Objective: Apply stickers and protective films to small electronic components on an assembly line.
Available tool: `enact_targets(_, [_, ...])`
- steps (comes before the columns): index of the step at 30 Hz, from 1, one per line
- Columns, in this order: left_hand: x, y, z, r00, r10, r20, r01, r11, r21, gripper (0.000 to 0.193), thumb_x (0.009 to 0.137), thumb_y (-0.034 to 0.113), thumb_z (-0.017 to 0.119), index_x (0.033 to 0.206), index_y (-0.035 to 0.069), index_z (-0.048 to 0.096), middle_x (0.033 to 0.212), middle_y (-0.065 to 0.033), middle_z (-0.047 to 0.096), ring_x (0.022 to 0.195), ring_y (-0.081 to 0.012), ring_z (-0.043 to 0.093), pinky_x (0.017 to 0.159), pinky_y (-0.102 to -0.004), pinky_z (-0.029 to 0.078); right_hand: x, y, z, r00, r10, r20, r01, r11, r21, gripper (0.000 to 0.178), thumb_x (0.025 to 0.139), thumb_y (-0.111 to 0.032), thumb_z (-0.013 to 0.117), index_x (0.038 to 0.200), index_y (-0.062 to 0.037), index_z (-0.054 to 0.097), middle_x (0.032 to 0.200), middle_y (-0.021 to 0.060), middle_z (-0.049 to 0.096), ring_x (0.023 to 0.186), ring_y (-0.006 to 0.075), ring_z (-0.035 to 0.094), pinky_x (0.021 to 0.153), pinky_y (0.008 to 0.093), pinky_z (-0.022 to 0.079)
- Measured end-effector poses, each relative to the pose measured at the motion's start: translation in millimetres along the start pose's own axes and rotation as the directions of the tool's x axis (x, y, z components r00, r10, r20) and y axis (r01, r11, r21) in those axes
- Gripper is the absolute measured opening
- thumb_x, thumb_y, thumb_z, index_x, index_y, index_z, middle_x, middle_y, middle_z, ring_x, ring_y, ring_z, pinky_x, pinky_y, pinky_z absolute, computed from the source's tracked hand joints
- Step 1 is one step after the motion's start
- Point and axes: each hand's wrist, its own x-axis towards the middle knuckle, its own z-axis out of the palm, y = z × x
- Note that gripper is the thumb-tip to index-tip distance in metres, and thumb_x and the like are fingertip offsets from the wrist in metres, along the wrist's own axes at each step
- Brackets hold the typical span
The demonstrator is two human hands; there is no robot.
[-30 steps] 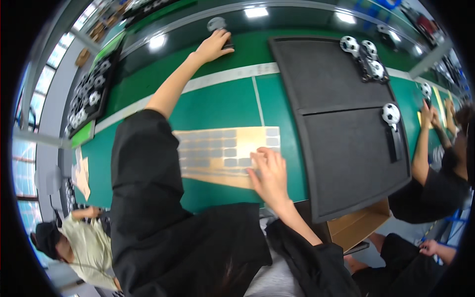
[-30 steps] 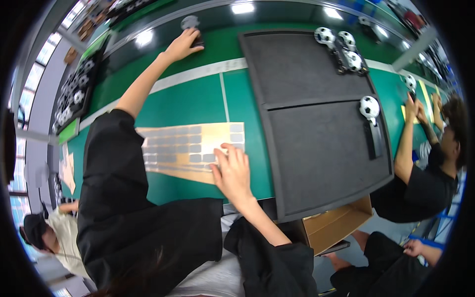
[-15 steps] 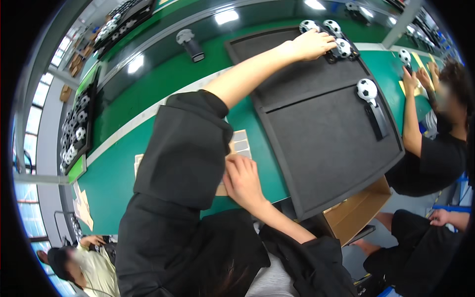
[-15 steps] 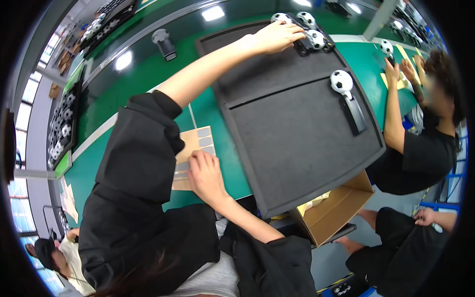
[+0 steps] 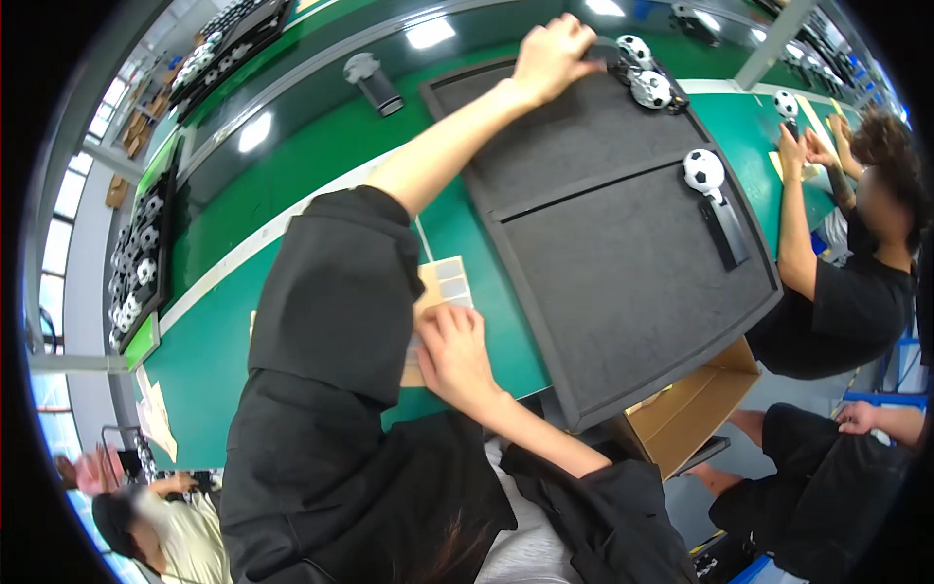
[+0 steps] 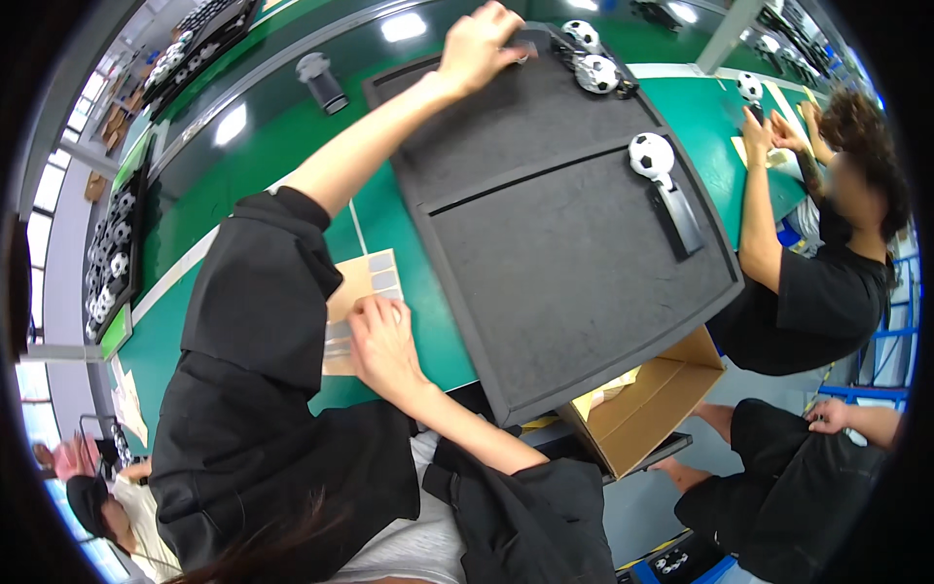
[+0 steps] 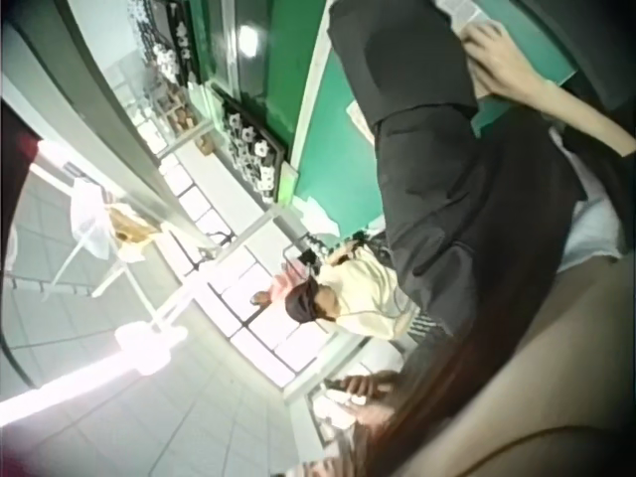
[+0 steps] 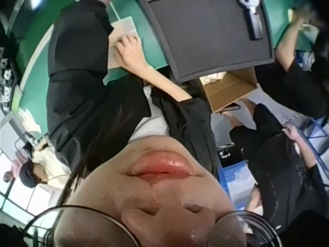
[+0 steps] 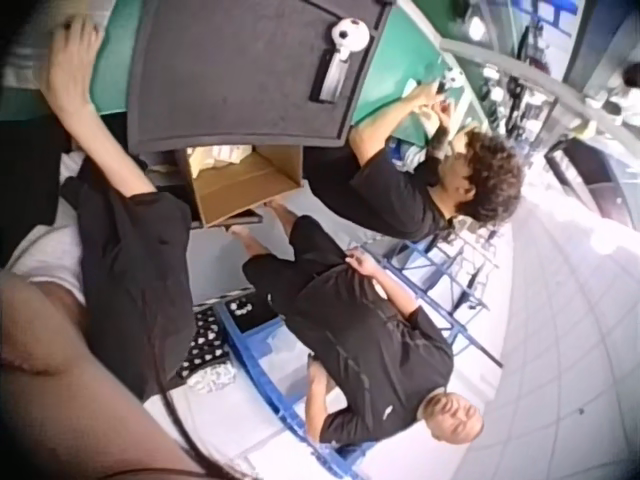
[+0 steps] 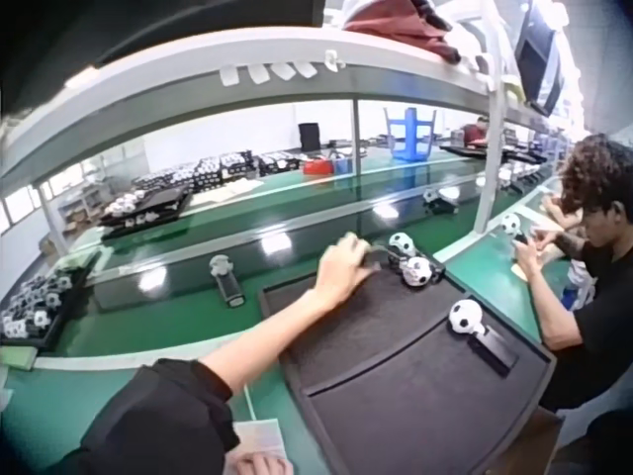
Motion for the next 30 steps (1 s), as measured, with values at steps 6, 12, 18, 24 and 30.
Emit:
enact_targets(6, [-52,-17,-179,0.774,-0.615,0.155,0.521,0.477,-0.708,0.019,0.080,0.014,0.059,0.093,0.005,0.049,0.072,-0.0073,0.057,0.062,-0.0172,0.055,0.059,-0.0266,0.044,-3,-20,6,0.992,0.068,0.104,-0.060,0.995,-0.078,0.022,0.059,-0.006,0.057,0.078,-0.0052,0.047,0.090,0.0121,0.046,0.089,0.0292,0.044,0.089,0.0439,0.030])
enact_targets(12, [-182,22,-329,0.593,-0.804,-0.046,0.644,0.508,-0.572,0.021,0.081,0.012,0.059,0.099,0.005,0.050,0.085,-0.0075,0.062,0.066,-0.0147,0.057,0.058,-0.0244,0.042,-32,-36,25,0.997,-0.032,0.066,0.041,0.989,-0.140,0.032,0.061,0.000,0.057,0.092,-0.0041,0.051,0.091,0.0088,0.049,0.087,0.0250,0.045,0.086,0.0390,0.030])
enact_targets(18, [-268,58,-401,0.502,-0.831,0.240,0.590,0.126,-0.798,0.018,0.083,0.015,0.047,0.096,0.003,0.047,0.073,-0.0143,0.059,0.053,-0.0207,0.057,0.051,-0.0262,0.049,-30,-42,28,0.965,0.059,0.256,-0.063,0.998,0.009,0.029,0.061,0.003,0.058,0.088,-0.0074,0.055,0.086,0.0043,0.051,0.081,0.0190,0.046,0.082,0.0316,0.031])
enact_targets(24, [-291,107,-422,0.414,-0.629,0.658,0.707,-0.233,-0.668,0.052,0.072,0.027,0.058,0.115,-0.001,0.050,0.068,-0.0113,0.057,0.053,-0.0185,0.056,0.050,-0.0248,0.046,-11,-78,5,0.930,0.255,0.263,-0.360,0.505,0.784,0.014,0.073,0.004,0.056,0.084,-0.0021,0.053,0.083,0.0048,0.052,0.077,0.0137,0.048,0.071,0.0226,0.039])
enact_targets(30, [-316,136,-411,0.524,-0.630,0.573,0.664,-0.120,-0.738,0.059,0.068,0.024,0.062,0.119,-0.002,0.047,0.073,-0.0120,0.058,0.056,-0.0178,0.057,0.051,-0.0246,0.046,1,-131,28,0.989,0.135,0.060,-0.144,0.790,0.596,0.008,0.077,0.002,0.056,0.083,-0.0009,0.052,0.081,0.0059,0.052,0.072,0.0124,0.047,0.071,0.0223,0.038])
